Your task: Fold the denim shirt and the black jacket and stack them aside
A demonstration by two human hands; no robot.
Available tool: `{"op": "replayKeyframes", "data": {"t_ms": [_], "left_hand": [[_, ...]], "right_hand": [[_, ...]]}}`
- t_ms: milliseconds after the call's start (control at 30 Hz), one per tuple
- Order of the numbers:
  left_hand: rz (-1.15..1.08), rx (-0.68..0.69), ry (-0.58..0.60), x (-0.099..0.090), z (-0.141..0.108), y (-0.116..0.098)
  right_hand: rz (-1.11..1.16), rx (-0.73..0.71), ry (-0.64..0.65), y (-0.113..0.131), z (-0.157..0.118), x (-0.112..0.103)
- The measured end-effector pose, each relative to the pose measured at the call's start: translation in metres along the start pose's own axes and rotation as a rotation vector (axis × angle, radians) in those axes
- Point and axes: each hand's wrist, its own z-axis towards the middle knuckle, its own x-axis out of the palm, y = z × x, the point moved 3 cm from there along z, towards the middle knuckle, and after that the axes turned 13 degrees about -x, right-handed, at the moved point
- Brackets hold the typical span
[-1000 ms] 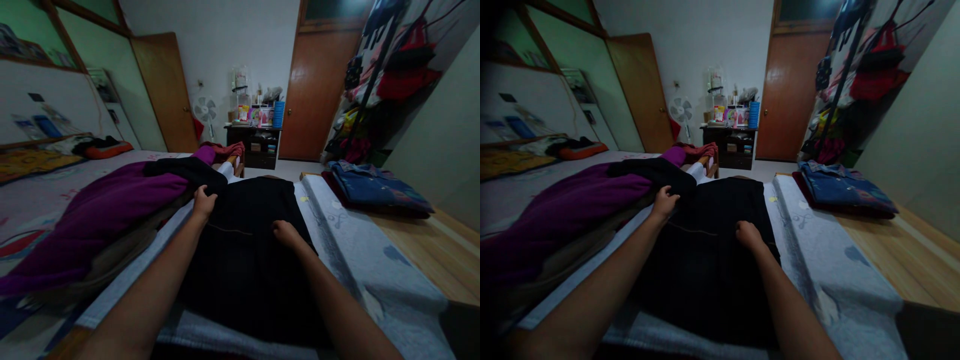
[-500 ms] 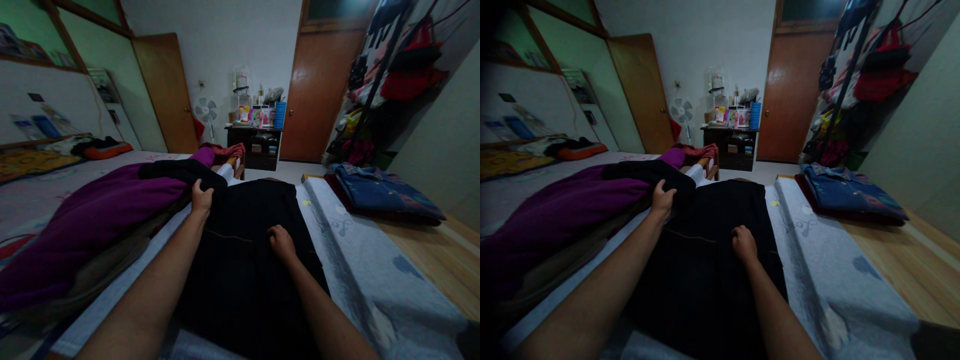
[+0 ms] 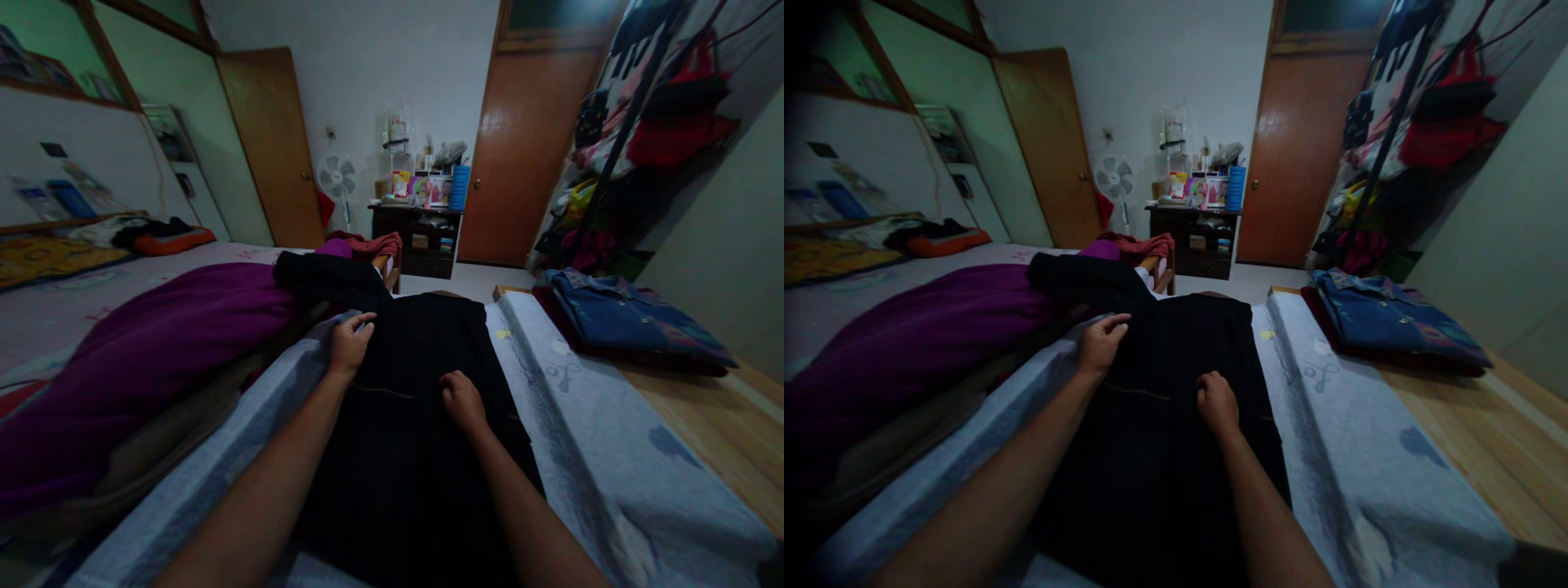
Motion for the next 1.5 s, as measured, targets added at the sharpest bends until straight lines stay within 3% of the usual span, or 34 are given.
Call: {"op": "replayKeyframes", "data": {"t_ms": [100, 300, 333, 400, 567, 633, 667, 767, 867, 1033, 1233, 1300, 1367, 1433, 1500], "left_hand": [[0.148, 0.058, 0.202, 0.02, -0.028, 0.004], [0.595, 0.123, 0.683, 0.053, -0.081, 0.033], [0.663, 0.142, 0.694, 0.054, -0.086, 0.036], [0.764, 0.159, 0.596, 0.051, -0.089, 0.034], [0.905, 0.255, 0.011, 0.016, -0.066, 0.009], [0.953, 0.293, -0.134, 0.0, -0.05, 0.004], [0.984, 0.287, -0.146, -0.007, -0.041, 0.005], [1.092, 0.225, 0.046, -0.016, -0.025, 0.013], [1.132, 0.141, 0.237, -0.014, -0.027, 0.014], [1.048, 0.134, 0.301, 0.005, -0.059, -0.017], [0.592, 0.066, 0.418, 0.043, -0.117, -0.042], [0.337, 0.089, 0.673, 0.057, -0.144, -0.044], [0.197, 0.127, 0.828, 0.062, -0.166, -0.042], [0.193, 0.165, 0.816, 0.057, -0.178, -0.034], [0.287, 0.2, 0.693, 0.043, -0.178, -0.019]], "right_hand": [[0.095, 0.026, -0.072, -0.005, 0.0, 0.002], [0.367, 0.157, -0.322, -0.019, -0.001, 0.002], [0.379, 0.163, -0.33, -0.019, -0.001, 0.002], [0.379, 0.15, -0.312, -0.018, 0.0, 0.002], [0.306, 0.112, -0.213, -0.013, 0.0, 0.001], [0.278, 0.107, -0.198, -0.011, 0.0, 0.001], [0.269, 0.1, -0.195, -0.011, -0.001, 0.001], [0.255, 0.066, -0.177, -0.009, -0.002, 0.001], [0.251, 0.057, -0.133, -0.008, -0.002, 0.001], [0.469, 0.082, -0.013, -0.007, 0.008, -0.007], [1.13, 0.377, 0.117, 0.013, -0.003, -0.036], [1.241, 0.414, 0.188, 0.022, -0.016, -0.048], [1.3, 0.469, 0.218, 0.022, -0.03, -0.057], [1.391, 0.55, 0.179, 0.016, -0.041, -0.062], [1.525, 0.635, 0.052, 0.003, -0.049, -0.063]]}}
